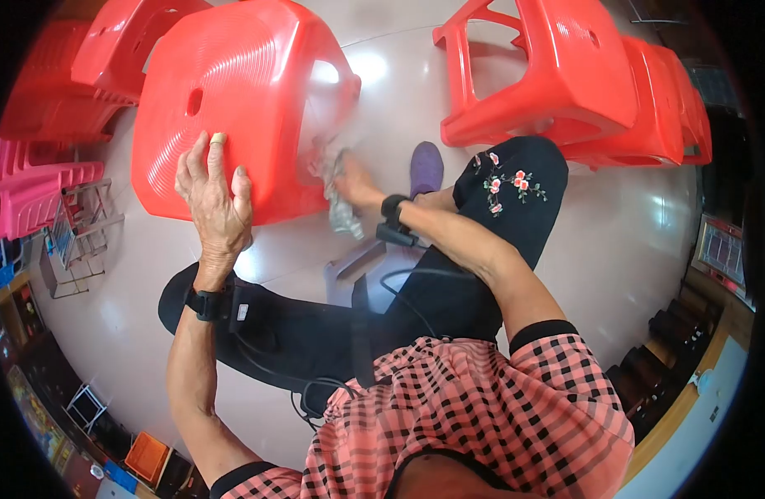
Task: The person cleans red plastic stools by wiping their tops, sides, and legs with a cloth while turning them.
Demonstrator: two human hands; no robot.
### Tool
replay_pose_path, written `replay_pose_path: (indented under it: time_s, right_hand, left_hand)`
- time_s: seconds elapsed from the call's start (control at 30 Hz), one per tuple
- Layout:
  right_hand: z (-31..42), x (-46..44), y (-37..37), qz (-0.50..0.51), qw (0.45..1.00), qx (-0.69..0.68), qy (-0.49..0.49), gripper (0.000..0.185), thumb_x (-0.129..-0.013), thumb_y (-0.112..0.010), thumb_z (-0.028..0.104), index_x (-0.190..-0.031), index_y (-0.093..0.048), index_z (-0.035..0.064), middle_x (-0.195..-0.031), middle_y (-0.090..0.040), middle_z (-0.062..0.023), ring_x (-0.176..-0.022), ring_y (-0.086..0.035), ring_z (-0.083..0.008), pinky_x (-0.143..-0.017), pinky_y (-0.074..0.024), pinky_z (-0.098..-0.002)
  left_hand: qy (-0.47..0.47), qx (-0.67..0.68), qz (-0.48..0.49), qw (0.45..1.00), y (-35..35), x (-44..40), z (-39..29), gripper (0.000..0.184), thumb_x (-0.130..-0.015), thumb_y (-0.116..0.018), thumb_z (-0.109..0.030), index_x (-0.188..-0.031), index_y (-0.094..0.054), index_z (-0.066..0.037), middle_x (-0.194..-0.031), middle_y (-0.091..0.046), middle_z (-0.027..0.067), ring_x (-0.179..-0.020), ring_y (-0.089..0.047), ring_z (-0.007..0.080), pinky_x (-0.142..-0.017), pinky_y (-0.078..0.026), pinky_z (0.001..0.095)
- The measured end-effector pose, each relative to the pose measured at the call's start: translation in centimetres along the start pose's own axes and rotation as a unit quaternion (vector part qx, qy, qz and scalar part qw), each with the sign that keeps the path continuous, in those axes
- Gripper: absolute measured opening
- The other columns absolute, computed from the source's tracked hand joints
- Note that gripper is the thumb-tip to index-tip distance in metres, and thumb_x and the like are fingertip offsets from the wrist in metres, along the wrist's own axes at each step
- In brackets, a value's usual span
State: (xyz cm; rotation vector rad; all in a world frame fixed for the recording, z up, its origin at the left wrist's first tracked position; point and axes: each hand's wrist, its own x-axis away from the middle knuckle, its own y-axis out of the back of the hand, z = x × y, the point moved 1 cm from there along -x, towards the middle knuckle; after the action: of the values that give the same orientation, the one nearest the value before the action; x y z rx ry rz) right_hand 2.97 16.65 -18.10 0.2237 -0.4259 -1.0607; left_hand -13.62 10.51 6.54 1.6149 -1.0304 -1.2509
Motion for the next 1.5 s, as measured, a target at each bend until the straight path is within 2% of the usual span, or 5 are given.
replay_pose_path:
  time_s: [0.67,0.77,0.8,1.03,1.5]
  right_hand:
    - [-5.4,-10.8,-2.1,-0.207,0.978,0.011,0.004,0.023,-0.079,-0.056,0.01,-0.096,-0.056,-0.005,-0.097,-0.063,-0.03,-0.093,-0.06,-0.047,-0.08,-0.0479,-0.0528]
    - [-5.8,-8.0,-2.6,0.215,0.954,0.093,-0.188,0.023,-0.08,-0.055,0.012,-0.091,-0.062,-0.0065,-0.092,-0.063,-0.0303,-0.087,-0.063,-0.0417,-0.074,-0.0483,-0.0505]
    - [-5.3,-1.8,-4.3,0.025,0.989,0.129,-0.065,0.022,-0.079,-0.056,0.011,-0.089,-0.061,-0.0078,-0.088,-0.063,-0.031,-0.087,-0.064,-0.0437,-0.077,-0.0496,-0.0515]
    - [-8.5,2.6,-4.6,0.389,0.874,0.277,-0.09,0.034,-0.078,-0.058,0.024,-0.093,-0.069,-0.0047,-0.097,-0.064,-0.0292,-0.08,-0.066,-0.04,-0.07,-0.0527,-0.0484]
    - [-4.3,-25.9,11.1,-0.013,0.993,-0.065,-0.096,0.033,-0.077,-0.056,0.028,-0.09,-0.064,-0.0017,-0.082,-0.065,-0.0165,-0.075,-0.062,-0.0239,-0.069,-0.049,-0.0371]
  left_hand:
    - [-0.016,0.003,0.003,1.0,-0.1,-0.1,0.2,0.052,-0.081,-0.059,-0.021,-0.13,-0.052,-0.005,-0.138,-0.042,0.0167,-0.126,-0.037,0.0361,-0.106,-0.024,0.0482]
    - [-0.02,0.006,-0.006,1.0,-0.2,0.0,0.5,0.051,-0.081,-0.059,-0.021,-0.129,-0.052,-0.006,-0.136,-0.042,0.0167,-0.126,-0.037,0.0356,-0.106,-0.024,0.0481]
    - [-0.021,0.008,-0.01,1.0,-0.3,0.0,0.6,0.051,-0.081,-0.059,-0.022,-0.129,-0.052,-0.006,-0.136,-0.043,0.0167,-0.126,-0.037,0.0355,-0.106,-0.024,0.0481]
    - [-0.012,-0.013,-0.007,1.0,-0.2,0.1,0.5,0.047,-0.087,-0.053,-0.024,-0.131,-0.051,-0.006,-0.137,-0.044,0.015,-0.127,-0.038,0.0333,-0.109,-0.023,0.0461]
    - [-0.015,0.004,0.041,0.999,0.4,0.4,-0.6,0.053,-0.082,-0.056,-0.02,-0.131,-0.049,-0.001,-0.142,-0.039,0.02,-0.13,-0.032,0.0392,-0.11,-0.02,0.0513]
